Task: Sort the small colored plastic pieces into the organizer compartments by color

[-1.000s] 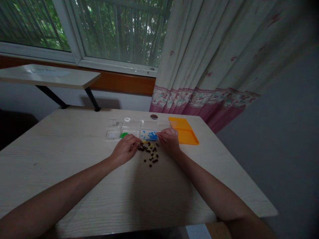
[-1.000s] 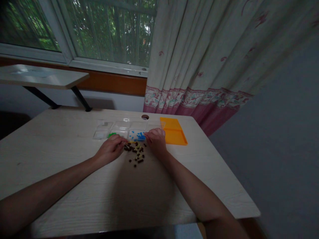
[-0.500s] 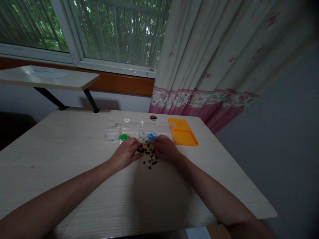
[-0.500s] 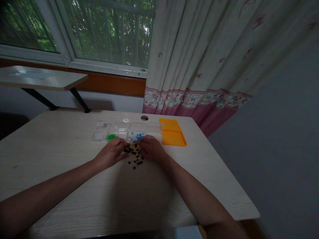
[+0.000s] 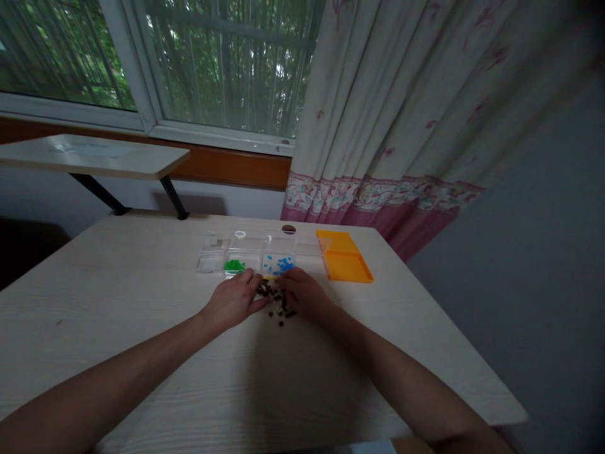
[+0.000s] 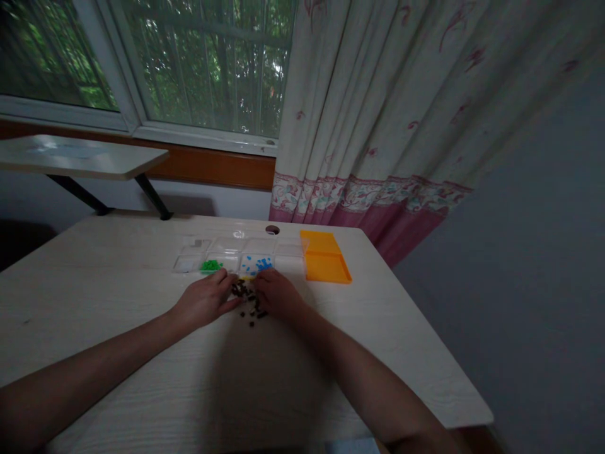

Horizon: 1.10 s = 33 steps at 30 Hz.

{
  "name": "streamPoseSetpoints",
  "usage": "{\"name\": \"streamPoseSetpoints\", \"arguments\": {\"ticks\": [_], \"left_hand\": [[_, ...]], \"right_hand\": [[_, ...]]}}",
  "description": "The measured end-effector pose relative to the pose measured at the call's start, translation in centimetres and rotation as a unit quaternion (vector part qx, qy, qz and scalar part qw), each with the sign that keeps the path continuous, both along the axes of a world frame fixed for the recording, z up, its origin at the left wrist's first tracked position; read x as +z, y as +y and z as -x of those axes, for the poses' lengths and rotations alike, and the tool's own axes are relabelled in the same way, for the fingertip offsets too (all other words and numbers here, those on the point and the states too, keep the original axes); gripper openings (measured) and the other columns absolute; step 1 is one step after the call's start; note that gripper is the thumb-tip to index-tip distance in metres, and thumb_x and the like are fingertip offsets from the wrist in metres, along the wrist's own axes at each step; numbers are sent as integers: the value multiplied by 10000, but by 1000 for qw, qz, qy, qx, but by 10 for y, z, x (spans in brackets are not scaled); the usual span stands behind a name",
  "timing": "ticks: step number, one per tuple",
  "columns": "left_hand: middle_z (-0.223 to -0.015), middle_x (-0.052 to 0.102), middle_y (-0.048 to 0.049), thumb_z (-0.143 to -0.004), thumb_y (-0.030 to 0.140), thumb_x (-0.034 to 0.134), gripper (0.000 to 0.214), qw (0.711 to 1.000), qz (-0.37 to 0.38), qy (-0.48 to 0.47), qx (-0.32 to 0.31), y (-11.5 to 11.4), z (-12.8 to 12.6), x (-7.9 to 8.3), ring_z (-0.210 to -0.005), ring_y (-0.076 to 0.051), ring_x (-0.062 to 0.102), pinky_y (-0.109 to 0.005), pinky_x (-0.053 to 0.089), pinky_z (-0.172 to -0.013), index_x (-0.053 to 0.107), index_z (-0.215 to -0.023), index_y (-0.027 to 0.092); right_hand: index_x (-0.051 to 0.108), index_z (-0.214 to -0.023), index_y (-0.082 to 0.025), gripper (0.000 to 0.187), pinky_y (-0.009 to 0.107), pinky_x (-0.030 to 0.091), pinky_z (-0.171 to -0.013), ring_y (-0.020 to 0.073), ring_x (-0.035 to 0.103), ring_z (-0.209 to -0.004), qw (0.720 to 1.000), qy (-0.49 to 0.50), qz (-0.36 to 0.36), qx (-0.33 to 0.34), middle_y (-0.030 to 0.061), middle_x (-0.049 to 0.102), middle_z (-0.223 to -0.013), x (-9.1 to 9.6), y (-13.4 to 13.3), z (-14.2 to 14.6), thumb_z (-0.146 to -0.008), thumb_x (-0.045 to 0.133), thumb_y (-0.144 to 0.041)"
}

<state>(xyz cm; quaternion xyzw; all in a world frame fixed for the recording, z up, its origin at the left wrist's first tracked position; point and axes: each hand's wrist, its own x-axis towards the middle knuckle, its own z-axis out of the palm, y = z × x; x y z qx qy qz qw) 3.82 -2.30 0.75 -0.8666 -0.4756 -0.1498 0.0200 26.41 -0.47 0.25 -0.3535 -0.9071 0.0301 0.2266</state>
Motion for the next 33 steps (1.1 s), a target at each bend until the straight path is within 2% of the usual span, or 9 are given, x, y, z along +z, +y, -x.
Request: {"name": "streamPoseSetpoints", "arguments": {"ticks": [3,8,13,15,18,21,24,29,33], "left_hand": [[-1013,558,-70,-901,564,493,415,1000,-7,-1,-1,1,-1,-1,-858,-208,596,-291,470,-688,541,-1099,202],[-1013,562,-57,-934,506,461,354,999,3,6,-47,7,-3,-1,-835,-188,600,-284,465,-692,541,-1129,221],[-974,563,-45,-954,465,437,301,996,8,3,-90,8,-4,1,-866,-191,590,-287,456,-711,550,-1097,225],[-971,564,-45,-957,462,433,297,996,7,0,-92,7,-4,3,-867,-193,585,-294,454,-722,545,-1092,222],[-955,565,-57,-942,485,454,311,997,-18,-2,-79,5,-3,7,-888,-212,570,-320,451,-762,553,-1042,207],[-926,564,-84,-900,584,468,416,996,-63,21,-60,0,2,13,-914,-253,551,-363,446,-792,572,-983,190],[-930,577,-109,-874,669,428,519,995,-81,43,-27,-4,10,18,-900,-267,559,-364,451,-759,579,-955,179],[-898,638,-117,-864,740,329,627,996,-12,82,35,-8,17,21,-771,-261,627,-343,457,-663,559,-1000,173],[-873,682,-119,-876,738,291,640,993,28,107,47,-7,16,18,-775,-299,671,-351,458,-647,519,-1070,173]], "right_hand": [[629,-1121,-146,312,407,485,-952,234,551,-1051,999,-20,-16,-33,133,617,-1072,-1,0,4,-834,531,-74],[656,-1048,-173,270,364,489,-941,207,563,-1031,1000,3,4,7,101,629,-1048,-6,0,7,-837,527,-65],[630,-1142,-136,341,364,493,-926,210,570,-997,998,-7,-13,-64,118,622,-1024,-8,2,8,-839,497,-56],[647,-1103,-147,302,351,509,-870,205,574,-938,998,-26,-5,-58,103,617,-976,-7,2,9,-849,499,-78],[660,-1070,-164,278,333,503,-873,197,567,-938,999,-8,-7,-38,87,616,-975,-6,1,8,-846,515,-88],[658,-1103,-153,306,350,491,-892,210,556,-947,997,2,-32,-63,98,625,-978,-7,3,6,-837,522,-85],[665,-1100,-152,298,354,485,-883,217,552,-938,996,-21,-36,-82,105,632,-976,-6,4,5,-842,524,-100],[633,-1175,-158,320,323,480,-882,201,567,-946,993,-66,-4,-102,112,628,-1008,-1,1,10,-896,477,-137],[588,-1251,-168,366,305,492,-859,192,588,-933,992,-104,26,-73,117,613,-1048,2,0,13,-902,481,-144]]}}
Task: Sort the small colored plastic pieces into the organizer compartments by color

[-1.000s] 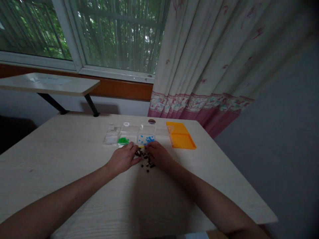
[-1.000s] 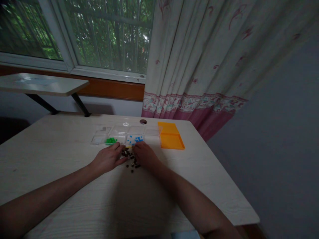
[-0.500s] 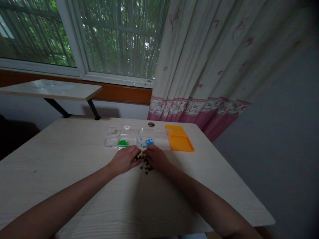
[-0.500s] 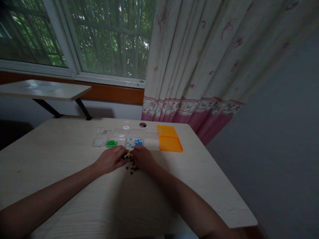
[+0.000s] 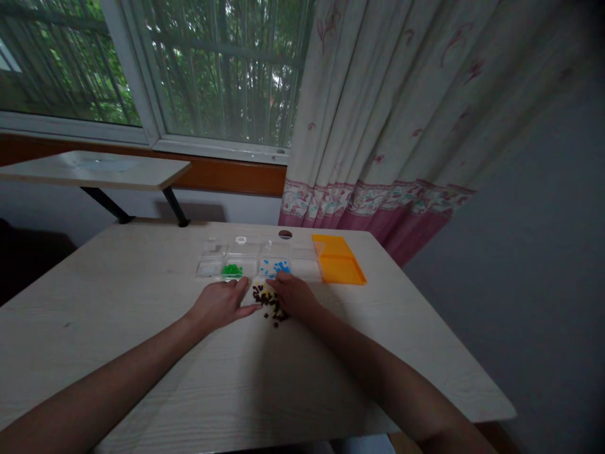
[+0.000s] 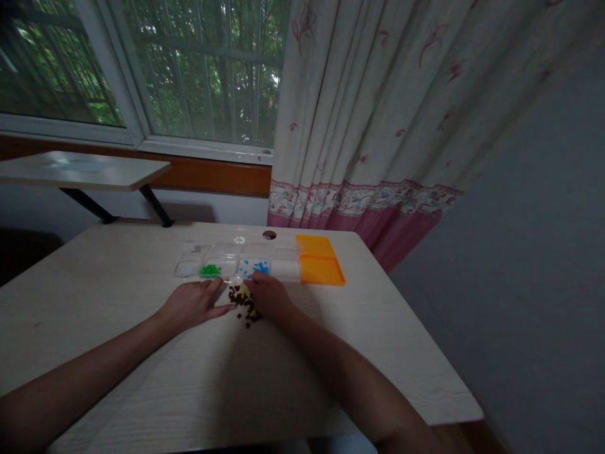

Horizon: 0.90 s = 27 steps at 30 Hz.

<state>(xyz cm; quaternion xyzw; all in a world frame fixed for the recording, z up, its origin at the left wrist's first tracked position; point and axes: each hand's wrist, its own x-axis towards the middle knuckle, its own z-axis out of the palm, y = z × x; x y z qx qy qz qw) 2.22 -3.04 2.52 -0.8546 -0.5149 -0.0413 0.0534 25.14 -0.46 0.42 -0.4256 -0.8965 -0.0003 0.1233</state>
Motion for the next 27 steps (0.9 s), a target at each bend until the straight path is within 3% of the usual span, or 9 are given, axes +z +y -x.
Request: {"name": "streamPoseSetpoints", "arguments": {"ticks": [5,10,16,20,23,27], "left_hand": [[-914,699,-122,-897,680,357,561,1000,15,-19,-6,6,-2,-6,-833,-299,684,-336,458,-660,471,-1109,173],[-915,699,-117,-908,664,353,546,999,23,-33,-14,11,-7,-7,-827,-299,689,-334,458,-646,445,-1120,169],[-880,697,-126,-917,654,337,519,999,28,-12,-14,11,-8,-5,-809,-305,689,-330,453,-623,456,-1047,165],[-865,696,-124,-923,641,338,496,999,36,-15,-23,14,-10,-4,-787,-291,687,-321,445,-612,456,-1023,171],[-880,693,-118,-917,631,373,474,998,39,-32,-39,17,-15,-6,-804,-288,683,-320,446,-621,452,-1031,177],[-868,678,-104,-905,604,434,447,995,45,-75,-51,17,-21,-9,-820,-280,666,-326,453,-654,444,-1048,180]], "right_hand": [[634,-1175,-177,341,305,486,-923,182,588,-994,992,81,33,90,94,613,-1063,-7,4,-4,-861,521,-108],[606,-1201,-139,408,347,492,-937,190,574,-1007,984,164,16,62,110,601,-1084,-19,10,-3,-814,513,-52],[638,-1172,-150,399,334,487,-919,185,570,-966,988,124,39,84,98,591,-1035,-15,12,0,-809,511,-44],[670,-1111,-175,378,313,487,-893,174,567,-942,979,158,49,122,76,601,-1000,-13,11,-2,-804,505,-29],[632,-1169,-160,408,331,479,-906,183,551,-973,979,169,37,104,90,591,-1050,-9,10,-1,-805,495,-34],[559,-1265,-161,412,343,465,-883,193,524,-946,990,85,36,104,89,569,-1023,3,4,2,-864,479,-117]]}}
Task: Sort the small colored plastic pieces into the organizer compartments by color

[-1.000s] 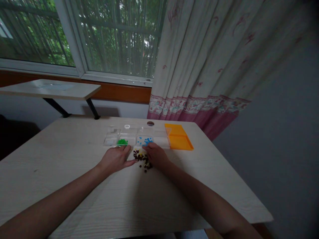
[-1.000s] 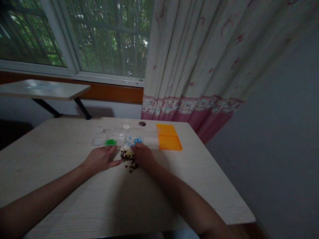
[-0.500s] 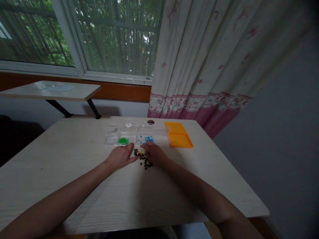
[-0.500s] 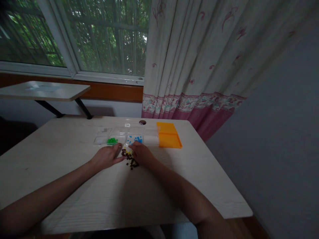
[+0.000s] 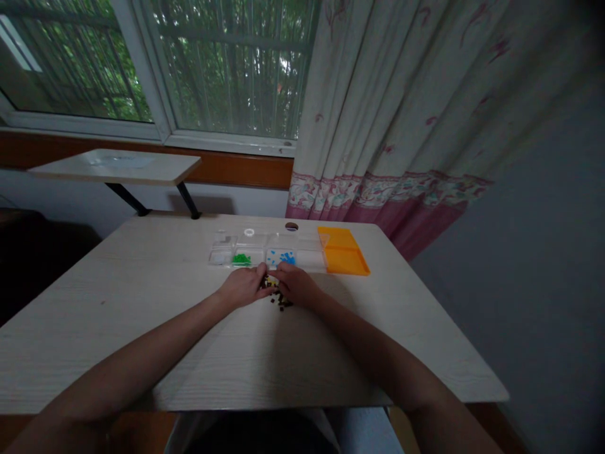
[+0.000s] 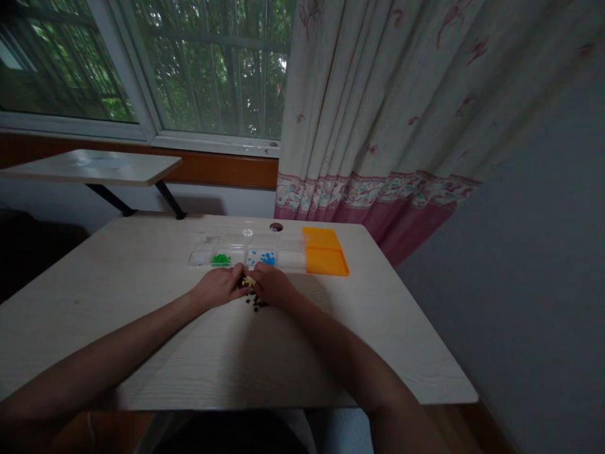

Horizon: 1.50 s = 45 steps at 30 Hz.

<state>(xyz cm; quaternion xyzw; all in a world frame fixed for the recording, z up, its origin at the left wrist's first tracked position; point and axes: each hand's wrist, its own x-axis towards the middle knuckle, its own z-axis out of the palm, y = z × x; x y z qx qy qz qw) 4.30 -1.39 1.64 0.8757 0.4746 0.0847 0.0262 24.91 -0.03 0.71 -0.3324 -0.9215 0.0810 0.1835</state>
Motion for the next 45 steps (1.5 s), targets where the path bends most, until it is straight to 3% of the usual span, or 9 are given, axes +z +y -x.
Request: {"name": "streamPoseSetpoints", "arguments": {"ticks": [5,9,13,18,23,29,45], "left_hand": [[-941,612,-61,-896,490,526,321,988,13,-149,-34,-11,12,-5,-869,-221,610,-318,467,-752,441,-1006,201],[-928,554,-53,-922,347,489,217,972,-7,-237,5,-15,25,-9,-833,-197,557,-328,472,-771,473,-1067,186],[-992,536,-82,-908,170,416,218,962,-33,-270,27,-9,30,-11,-954,-211,539,-362,469,-878,528,-1095,165],[-1015,534,-98,-897,144,420,249,967,-20,-252,17,-3,30,-15,-987,-208,538,-356,476,-924,603,-1066,154],[-1008,541,-102,-904,150,421,252,976,-19,-216,16,-2,29,-19,-985,-218,541,-371,480,-923,608,-1072,158],[-1064,550,-90,-937,213,417,254,987,-16,-156,-23,-8,24,-9,-1037,-222,534,-368,461,-951,584,-1127,190],[-1067,543,-102,-925,173,397,275,990,-31,-135,9,-7,22,-11,-1034,-228,545,-379,475,-941,570,-1140,182]], "right_hand": [[489,-1337,-165,443,320,445,-841,194,527,-900,998,-63,-8,-9,83,572,-1008,9,-5,3,-896,467,-190],[493,-1344,-165,438,315,433,-865,193,545,-930,998,-68,-3,-17,84,590,-1015,8,-4,4,-910,460,-217],[573,-1247,-170,363,310,442,-883,183,571,-944,999,-45,12,-21,80,616,-1021,7,-3,2,-908,445,-182],[582,-1226,-153,361,318,436,-958,178,579,-1041,999,35,20,-15,90,640,-1132,-2,1,0,-895,440,-127],[599,-1249,-179,386,311,454,-868,177,581,-914,999,3,6,-38,81,637,-1004,-5,3,0,-886,476,-125],[640,-1182,-209,352,275,448,-820,168,579,-881,1000,7,4,-19,56,638,-950,-3,4,-1,-879,483,-127],[662,-1100,-180,331,266,476,-808,148,599,-831,995,96,-20,-23,59,668,-932,-15,11,-3,-828,494,-94]]}}
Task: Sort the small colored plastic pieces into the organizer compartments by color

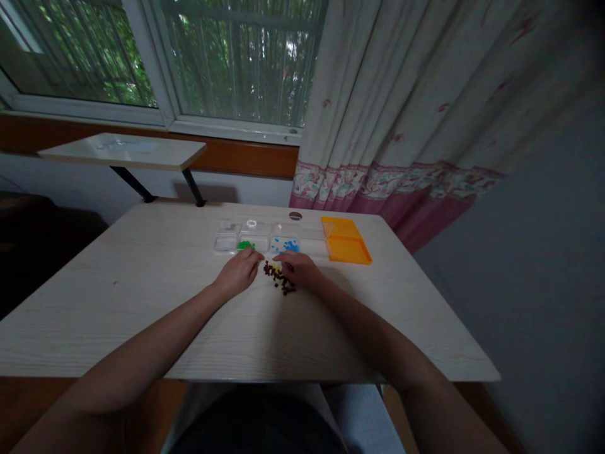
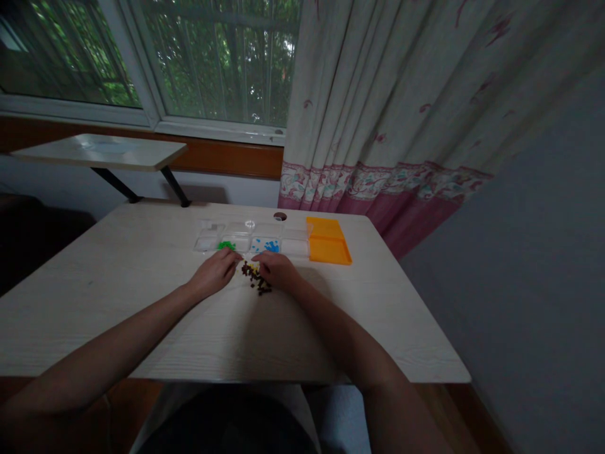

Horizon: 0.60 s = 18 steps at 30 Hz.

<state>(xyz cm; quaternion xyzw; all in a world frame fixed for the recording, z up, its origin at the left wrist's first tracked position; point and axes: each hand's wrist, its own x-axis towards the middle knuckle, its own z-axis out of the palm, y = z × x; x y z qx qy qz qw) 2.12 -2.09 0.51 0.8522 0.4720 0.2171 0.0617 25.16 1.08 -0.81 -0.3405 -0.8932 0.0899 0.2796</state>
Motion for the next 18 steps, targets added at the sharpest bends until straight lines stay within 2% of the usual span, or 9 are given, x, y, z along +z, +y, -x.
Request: {"name": "streamPoseSetpoints", "arguments": {"ticks": [7,11,14,18], "left_hand": [[-1050,525,-95,-923,185,411,259,998,-5,49,48,-6,-12,3,-1004,-235,549,-363,479,-897,560,-1134,198],[-1056,528,-104,-918,161,392,285,999,-10,29,41,-7,-10,2,-1018,-244,542,-377,475,-917,546,-1155,185],[-1052,531,-103,-898,135,396,311,999,-8,5,37,-5,-8,-1,-1024,-245,541,-386,475,-930,541,-1168,187],[-1069,530,-102,-870,110,412,353,999,-10,-18,31,-3,-6,-4,-1046,-245,538,-396,469,-952,528,-1194,186]], "right_hand": [[666,-1048,-174,268,284,482,-791,159,567,-831,999,44,-6,5,59,620,-881,0,1,-2,-857,487,-120],[664,-1037,-168,225,307,485,-810,172,568,-872,998,63,7,27,74,630,-913,0,4,-4,-858,529,-147],[670,-992,-180,181,299,483,-783,163,564,-837,997,70,17,16,60,622,-877,-4,7,-6,-900,514,-195],[676,-962,-172,219,294,482,-760,160,560,-807,997,71,11,8,61,617,-851,-5,5,-7,-946,477,-262]]}}
